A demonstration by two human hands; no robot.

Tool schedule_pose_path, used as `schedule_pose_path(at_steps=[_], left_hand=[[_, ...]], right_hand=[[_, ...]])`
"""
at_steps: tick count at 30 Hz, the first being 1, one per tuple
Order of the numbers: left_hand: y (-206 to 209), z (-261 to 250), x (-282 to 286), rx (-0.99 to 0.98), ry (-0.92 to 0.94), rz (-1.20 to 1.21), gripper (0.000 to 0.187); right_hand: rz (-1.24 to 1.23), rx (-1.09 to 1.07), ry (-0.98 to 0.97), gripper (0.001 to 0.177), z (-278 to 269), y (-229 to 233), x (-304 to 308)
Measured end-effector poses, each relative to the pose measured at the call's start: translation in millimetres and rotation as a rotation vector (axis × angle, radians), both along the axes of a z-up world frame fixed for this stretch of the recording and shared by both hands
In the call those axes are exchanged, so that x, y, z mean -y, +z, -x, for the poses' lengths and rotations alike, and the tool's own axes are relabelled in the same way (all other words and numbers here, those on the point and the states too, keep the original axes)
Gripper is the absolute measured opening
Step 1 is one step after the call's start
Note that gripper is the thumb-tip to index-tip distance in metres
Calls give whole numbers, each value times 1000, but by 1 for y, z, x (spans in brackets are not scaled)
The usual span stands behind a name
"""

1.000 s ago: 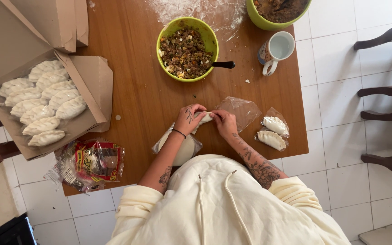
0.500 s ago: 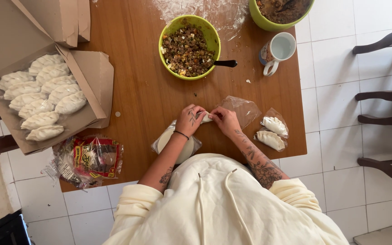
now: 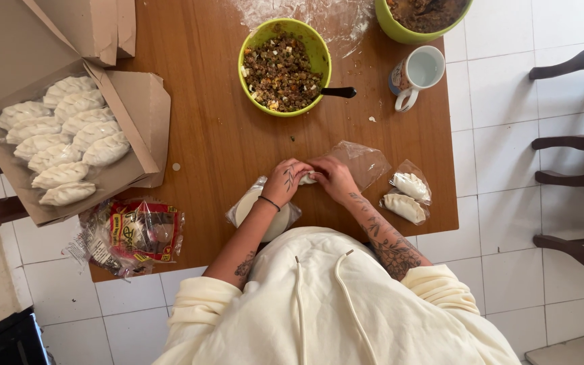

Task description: Preparing and folding dumplings by hand at a table.

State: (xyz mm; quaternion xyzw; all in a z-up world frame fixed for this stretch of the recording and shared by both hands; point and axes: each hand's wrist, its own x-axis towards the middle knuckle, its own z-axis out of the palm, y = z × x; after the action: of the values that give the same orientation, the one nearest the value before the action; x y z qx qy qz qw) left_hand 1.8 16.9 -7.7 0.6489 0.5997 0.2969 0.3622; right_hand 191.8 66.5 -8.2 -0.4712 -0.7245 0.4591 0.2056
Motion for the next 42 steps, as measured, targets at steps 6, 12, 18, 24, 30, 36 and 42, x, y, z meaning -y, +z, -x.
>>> schedule_pose_path(at_steps=[6,12,18,24,30,36,42], left_hand=[[4,10,2,287,188,145,29],[-10,15,18,130,159,128,23],[6,7,10,153,214,118,16],[6,-3,-2,104,171,-26,13],[1,-4,1,109,76,47,13],[-3,-20,7,-126,139,-99,9],[-4,-7,7,12,29,-122,19]], right_hand=[[-96,-6,32,14,1,-19,7],[-10,-8,-38,11,5,-14,11],[-109,-15,21,19,4,9,11],[-31,19,-95,20,-4,-8,11],[-57,100,-67,16,-8,-2,10],[-311,132,96,14,-11,2,8],[61,201,-61,27,-3,10,3]])
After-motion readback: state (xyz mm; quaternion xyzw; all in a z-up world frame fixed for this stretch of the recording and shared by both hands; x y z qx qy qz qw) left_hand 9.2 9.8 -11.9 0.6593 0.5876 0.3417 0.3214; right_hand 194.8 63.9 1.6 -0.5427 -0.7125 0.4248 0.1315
